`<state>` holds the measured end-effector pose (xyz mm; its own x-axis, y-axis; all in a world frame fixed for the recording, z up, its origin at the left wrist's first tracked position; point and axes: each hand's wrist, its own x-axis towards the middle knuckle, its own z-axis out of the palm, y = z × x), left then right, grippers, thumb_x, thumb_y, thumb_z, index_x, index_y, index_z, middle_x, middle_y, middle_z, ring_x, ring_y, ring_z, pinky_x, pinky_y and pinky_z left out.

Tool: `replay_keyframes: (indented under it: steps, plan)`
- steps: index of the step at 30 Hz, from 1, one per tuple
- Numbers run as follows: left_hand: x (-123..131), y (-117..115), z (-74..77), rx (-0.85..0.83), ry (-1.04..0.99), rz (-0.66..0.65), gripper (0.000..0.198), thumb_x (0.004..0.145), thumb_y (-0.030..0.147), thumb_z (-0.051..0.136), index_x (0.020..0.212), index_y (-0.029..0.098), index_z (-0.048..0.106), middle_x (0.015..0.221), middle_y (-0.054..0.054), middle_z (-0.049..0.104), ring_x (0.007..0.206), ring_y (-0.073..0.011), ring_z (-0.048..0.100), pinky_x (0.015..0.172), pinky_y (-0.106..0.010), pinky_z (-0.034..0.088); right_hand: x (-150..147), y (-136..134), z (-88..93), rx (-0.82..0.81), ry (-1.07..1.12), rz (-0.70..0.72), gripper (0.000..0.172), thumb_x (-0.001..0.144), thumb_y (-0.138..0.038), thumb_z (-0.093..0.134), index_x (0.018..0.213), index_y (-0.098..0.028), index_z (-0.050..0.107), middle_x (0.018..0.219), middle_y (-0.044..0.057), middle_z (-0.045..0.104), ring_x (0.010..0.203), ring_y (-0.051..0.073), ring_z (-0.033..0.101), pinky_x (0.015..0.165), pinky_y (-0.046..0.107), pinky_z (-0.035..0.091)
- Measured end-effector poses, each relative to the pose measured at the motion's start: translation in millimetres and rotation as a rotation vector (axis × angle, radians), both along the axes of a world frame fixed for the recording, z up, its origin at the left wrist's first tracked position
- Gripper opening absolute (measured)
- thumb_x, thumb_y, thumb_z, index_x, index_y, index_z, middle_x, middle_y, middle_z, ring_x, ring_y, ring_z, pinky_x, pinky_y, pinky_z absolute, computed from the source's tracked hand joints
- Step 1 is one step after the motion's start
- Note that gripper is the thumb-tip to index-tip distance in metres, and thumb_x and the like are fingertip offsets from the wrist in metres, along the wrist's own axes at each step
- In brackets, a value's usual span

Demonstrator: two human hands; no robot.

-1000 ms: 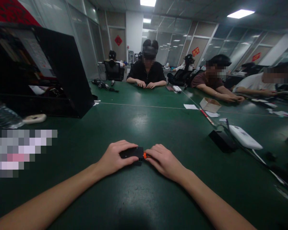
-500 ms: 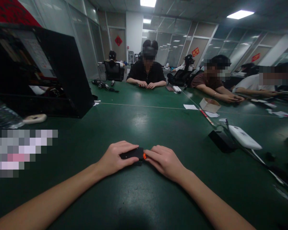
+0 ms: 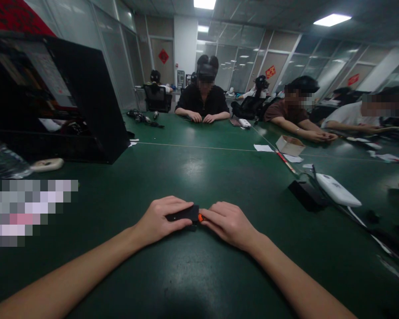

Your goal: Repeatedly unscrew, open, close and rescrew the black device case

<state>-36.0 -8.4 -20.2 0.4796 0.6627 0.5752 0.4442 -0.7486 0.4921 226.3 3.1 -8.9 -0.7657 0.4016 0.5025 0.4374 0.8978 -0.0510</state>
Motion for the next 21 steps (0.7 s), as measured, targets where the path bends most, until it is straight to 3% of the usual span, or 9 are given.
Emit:
replay_keyframes:
  steps: [6, 15, 21]
  plan:
    - [1.0, -1.0, 1.2, 0.016, -0.032, 0.018, 0.035, 0.093, 0.036, 0.072, 0.123, 0.019, 0.074, 0.109, -0.011, 0.078, 0.096, -0.0238, 0.072, 0.086, -0.038, 0.060, -2.2, -1.0, 0.3, -0.143, 0.025, -0.006, 0.031, 0.106, -0.032, 0.047, 0.122, -0.015, 0.066, 0.088, 0.007, 0.069, 0.077, 0.016, 0.060, 0.069, 0.028, 0.048]
    - [2.7, -1.7, 1.9, -0.043, -0.051, 0.029, 0.035, 0.089, 0.038, 0.076, 0.118, 0.019, 0.075, 0.109, -0.011, 0.078, 0.097, -0.0246, 0.073, 0.088, -0.039, 0.060, 13.1, 2.3, 13.5, -0.185, 0.059, 0.049, 0.029, 0.102, -0.030, 0.053, 0.119, -0.014, 0.070, 0.080, 0.006, 0.067, 0.070, 0.016, 0.058, 0.063, 0.028, 0.046]
    - [2.8, -3.6, 5.8, -0.125, -0.004, -0.001, 0.043, 0.089, 0.031, 0.074, 0.129, 0.018, 0.067, 0.119, -0.011, 0.075, 0.103, -0.0240, 0.072, 0.092, -0.038, 0.058, 12.7, 0.8, 16.0, -0.254, -0.015, 0.052, 0.029, 0.103, -0.032, 0.052, 0.118, -0.016, 0.071, 0.080, 0.005, 0.064, 0.072, 0.015, 0.057, 0.065, 0.028, 0.045]
